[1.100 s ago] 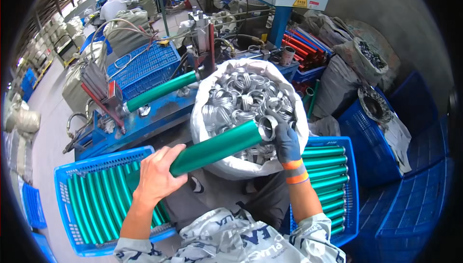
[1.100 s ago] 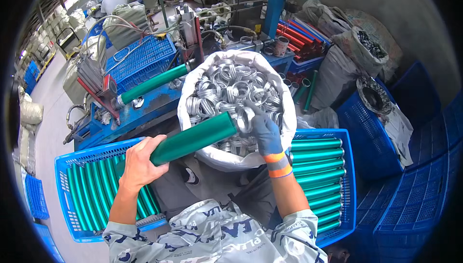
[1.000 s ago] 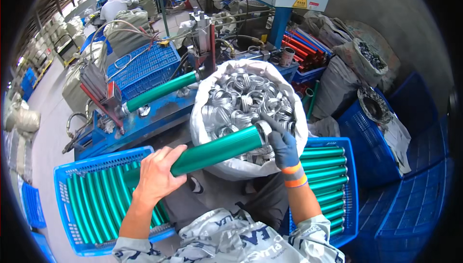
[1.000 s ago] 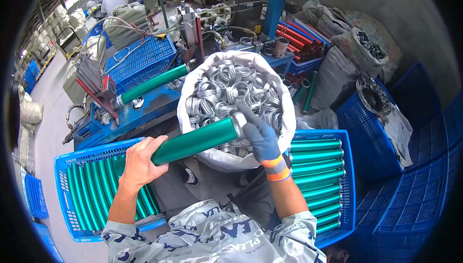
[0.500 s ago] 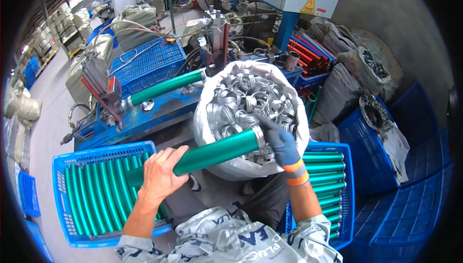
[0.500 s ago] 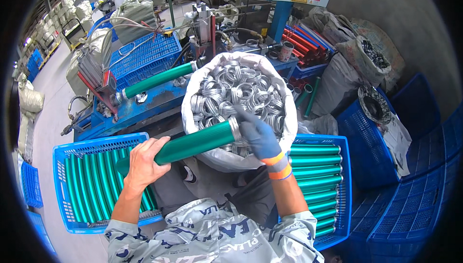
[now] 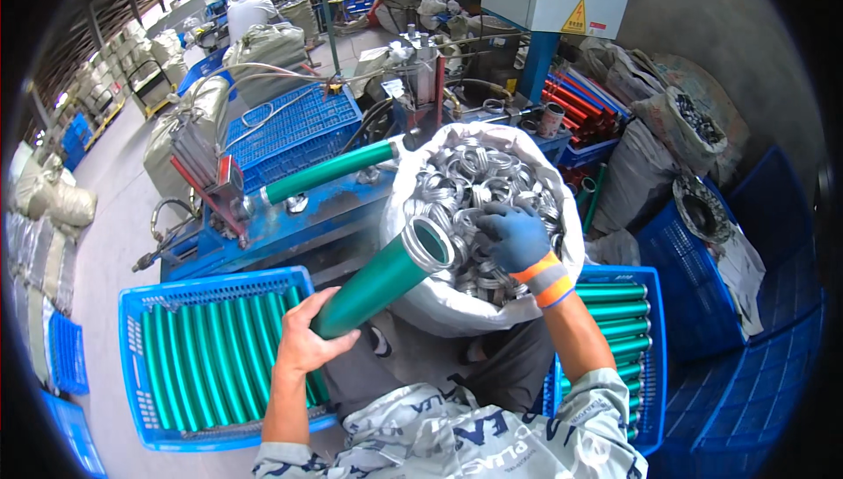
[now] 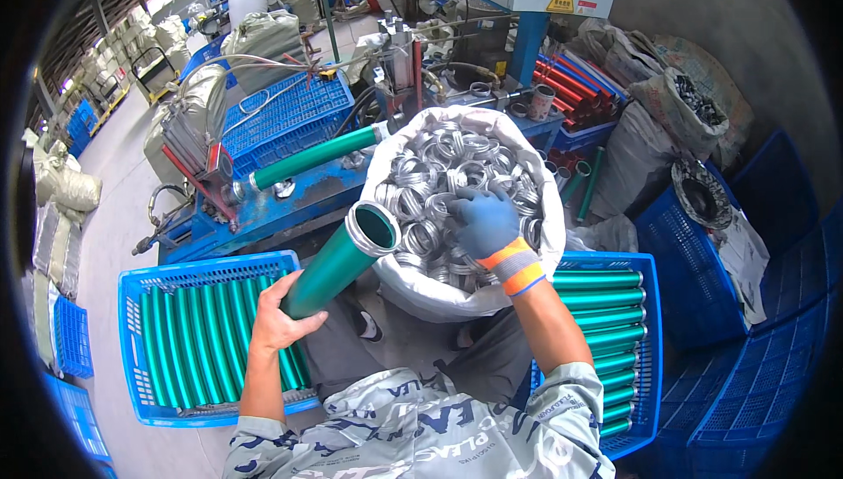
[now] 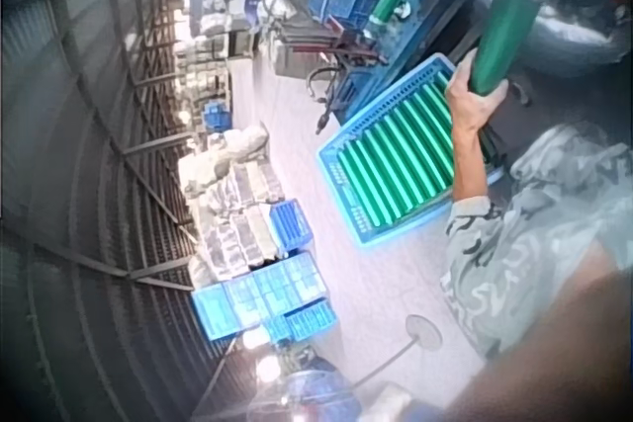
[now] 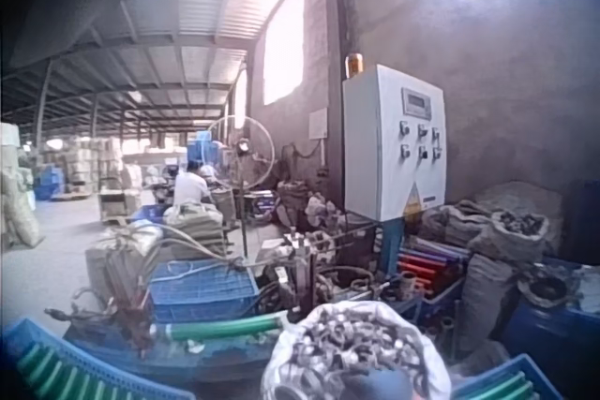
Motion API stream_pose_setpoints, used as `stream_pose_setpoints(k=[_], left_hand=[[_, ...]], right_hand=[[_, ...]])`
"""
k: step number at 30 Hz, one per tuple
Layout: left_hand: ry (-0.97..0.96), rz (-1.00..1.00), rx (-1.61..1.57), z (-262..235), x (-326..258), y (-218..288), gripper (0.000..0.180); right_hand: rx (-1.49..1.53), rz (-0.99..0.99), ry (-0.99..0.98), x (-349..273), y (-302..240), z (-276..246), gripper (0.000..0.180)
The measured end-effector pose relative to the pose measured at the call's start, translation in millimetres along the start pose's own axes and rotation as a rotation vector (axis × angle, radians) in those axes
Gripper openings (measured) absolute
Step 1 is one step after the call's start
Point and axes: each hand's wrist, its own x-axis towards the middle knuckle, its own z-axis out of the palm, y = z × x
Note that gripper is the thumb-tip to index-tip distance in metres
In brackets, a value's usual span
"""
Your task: The recorder is assembling metal rings onto the ends of green tubes using a pneumatic press.
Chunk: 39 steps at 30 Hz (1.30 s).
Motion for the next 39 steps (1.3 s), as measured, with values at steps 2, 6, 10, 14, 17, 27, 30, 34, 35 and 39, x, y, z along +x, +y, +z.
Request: stream_pose_setpoints(k=[2,6,10,14,17,27,30,34,35,39], left_hand=[[-0.026,-0.026,-0.045,-0.3,-1.3,-2.8,0.076],[-0.043,-0.083,-0.192,2.3,0.0,8.1,0.073],[0.106,-0.136,-0.636,28.5,-1.7,35.0,0.061],[0.034,-0.068,-0.893,65.3,8.3,50.5,0.052],[0.014,-0.061,-1.019,83.0,-1.3,29.7,0.066],[0.338,0.087,-1.14,10.6,40.1,2.0,0.067],[0.421,0.028,-1.159,11.7,39.3,-1.9,0.056],[0.439,-0.013,-1.195,7.3,35.8,-11.4,0.051],[0.452,-0.061,-1.203,7.1,34.0,-16.2,0.049],[0.516,-0.172,-1.198,4.7,28.5,-23.9,0.048]], right_hand=[[0.099,0.04,-0.065,-1.9,-1.2,-8.4,0.02],[0.076,0.077,0.016,-16.3,2.2,-14.9,0.035],[0.373,-0.031,0.356,-38.2,-70.6,-26.3,0.067],[1.149,0.106,-0.219,-101.4,-158.1,15.3,0.113],[1.312,0.302,-0.336,-143.8,-181.1,84.9,0.108],[0.512,0.214,-0.063,-211.1,-160.4,119.7,0.088],[0.512,0.189,-0.093,-210.3,-162.7,111.9,0.086],[0.549,0.145,-0.101,-209.2,-167.3,111.0,0.084],[0.571,0.146,-0.102,-210.1,-168.2,112.9,0.083],[0.63,0.155,-0.149,-214.4,-171.1,116.4,0.079]])
